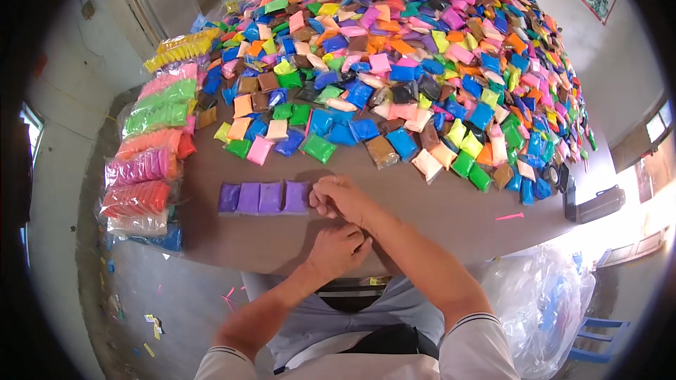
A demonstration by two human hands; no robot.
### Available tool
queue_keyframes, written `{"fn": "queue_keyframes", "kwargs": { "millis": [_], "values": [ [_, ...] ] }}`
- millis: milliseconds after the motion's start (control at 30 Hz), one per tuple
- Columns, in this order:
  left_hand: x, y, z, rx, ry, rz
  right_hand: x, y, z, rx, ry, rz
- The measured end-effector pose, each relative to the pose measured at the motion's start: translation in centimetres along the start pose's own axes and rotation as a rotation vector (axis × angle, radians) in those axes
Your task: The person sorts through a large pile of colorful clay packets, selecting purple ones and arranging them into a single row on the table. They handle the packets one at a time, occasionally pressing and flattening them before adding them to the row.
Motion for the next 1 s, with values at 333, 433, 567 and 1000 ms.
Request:
{"fn": "queue_keyframes", "kwargs": {
  "millis": [333,433,567,1000],
  "values": [
    [1.0,-0.5,0.5,0.04,0.003,-0.142,-4.2,-14.8,7.5,0.716,0.41,-1.049],
    [1.3,-1.4,0.5,0.116,0.051,-0.266,-4.8,-16.0,14.8,0.722,0.477,-1.383],
    [1.1,-2.5,0.5,0.17,0.027,-0.356,-6.4,-15.7,21.0,0.629,0.454,-1.63],
    [1.7,-2.4,0.4,0.158,0.025,-0.433,-8.9,-11.2,24.5,0.809,0.172,-1.633]
  ]
}}
Point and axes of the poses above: each hand's wrist, its own z-axis towards the middle knuckle, its own x-axis out of the back of the hand, y = z × x, the point moved 9 cm from there along z, towards the middle knuckle, and after that the axes turned 1 degree about -x, right-handed, at the moved point
